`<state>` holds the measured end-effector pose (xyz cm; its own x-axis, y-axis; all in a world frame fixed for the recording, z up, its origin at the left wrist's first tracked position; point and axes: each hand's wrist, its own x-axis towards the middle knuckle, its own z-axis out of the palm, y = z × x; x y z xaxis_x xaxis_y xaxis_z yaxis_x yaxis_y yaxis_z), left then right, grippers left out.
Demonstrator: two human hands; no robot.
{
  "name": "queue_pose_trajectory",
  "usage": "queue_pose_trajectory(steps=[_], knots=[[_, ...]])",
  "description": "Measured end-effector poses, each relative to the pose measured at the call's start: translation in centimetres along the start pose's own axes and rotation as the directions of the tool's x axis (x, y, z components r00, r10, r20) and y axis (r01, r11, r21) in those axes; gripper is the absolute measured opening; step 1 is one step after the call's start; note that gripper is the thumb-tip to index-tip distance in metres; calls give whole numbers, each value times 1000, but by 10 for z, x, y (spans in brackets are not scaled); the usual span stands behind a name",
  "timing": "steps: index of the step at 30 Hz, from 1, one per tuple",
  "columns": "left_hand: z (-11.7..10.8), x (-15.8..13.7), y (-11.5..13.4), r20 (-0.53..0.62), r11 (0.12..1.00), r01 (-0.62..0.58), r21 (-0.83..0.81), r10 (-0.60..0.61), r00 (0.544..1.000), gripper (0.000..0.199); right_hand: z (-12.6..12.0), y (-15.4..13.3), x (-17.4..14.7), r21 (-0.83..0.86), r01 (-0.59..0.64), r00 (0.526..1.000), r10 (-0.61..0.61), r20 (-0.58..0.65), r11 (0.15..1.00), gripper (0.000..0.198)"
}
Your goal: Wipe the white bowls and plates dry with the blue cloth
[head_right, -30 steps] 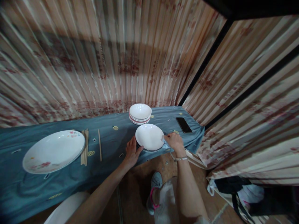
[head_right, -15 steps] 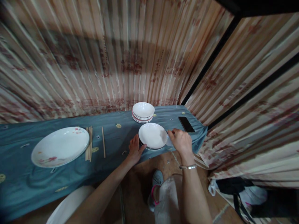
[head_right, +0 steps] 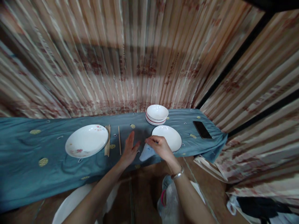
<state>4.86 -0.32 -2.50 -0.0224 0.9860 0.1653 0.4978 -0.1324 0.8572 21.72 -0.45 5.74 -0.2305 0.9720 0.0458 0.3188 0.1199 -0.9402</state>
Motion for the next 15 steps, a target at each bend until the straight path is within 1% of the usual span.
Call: queue_pose_trajectory(steps=[2, 3, 4, 6, 7, 8, 9, 10, 12, 13, 14, 15], knots=[[-21, -1, -5, -65, 1000, 11, -6, -12, 998, 64, 24, 5, 3, 79, -14, 994, 6, 108, 997, 38], [-32, -1, -8, -96, 1000, 22, -9, -23, 995, 63, 38, 8, 4, 110, -44, 985, 25, 169, 993, 37], [-44, -1, -11, -122, 999, 33, -12, -34, 992, 63, 52, 11, 5, 140, -80, 972, 46, 231, 987, 39], [-69, -1, -18, -215, 997, 64, -39, -71, 974, 63, 80, 19, 9, 203, -144, 937, 67, 344, 968, 49], [-81, 0, -22, -260, 995, 70, -67, -85, 962, 63, 93, 23, 12, 210, -166, 924, 77, 375, 964, 50], [-94, 0, -26, -312, 992, 69, -102, -98, 945, 63, 104, 27, 17, 183, -169, 925, 91, 369, 968, 48], [-107, 0, -30, -364, 989, 68, -135, -113, 924, 64, 114, 30, 23, 123, -155, 940, 108, 323, 980, 45], [-120, 0, -35, -401, 984, 72, -161, -132, 907, 65, 122, 33, 29, 29, -144, 958, 132, 254, 989, 44], [-143, -1, -44, -484, 969, 102, -226, -203, 851, 66, 134, 38, 44, -145, -128, 982, 145, 118, 981, 44], [-154, -3, -49, -516, 960, 110, -259, -233, 824, 65, 139, 39, 51, -186, -119, 986, 137, 91, 975, 42], [-164, -5, -55, -540, 950, 119, -290, -265, 799, 63, 143, 39, 57, -206, -108, 988, 128, 85, 973, 39], [-174, -7, -60, -548, 939, 135, -316, -297, 782, 62, 148, 38, 63, -214, -96, 989, 118, 93, 972, 35]])
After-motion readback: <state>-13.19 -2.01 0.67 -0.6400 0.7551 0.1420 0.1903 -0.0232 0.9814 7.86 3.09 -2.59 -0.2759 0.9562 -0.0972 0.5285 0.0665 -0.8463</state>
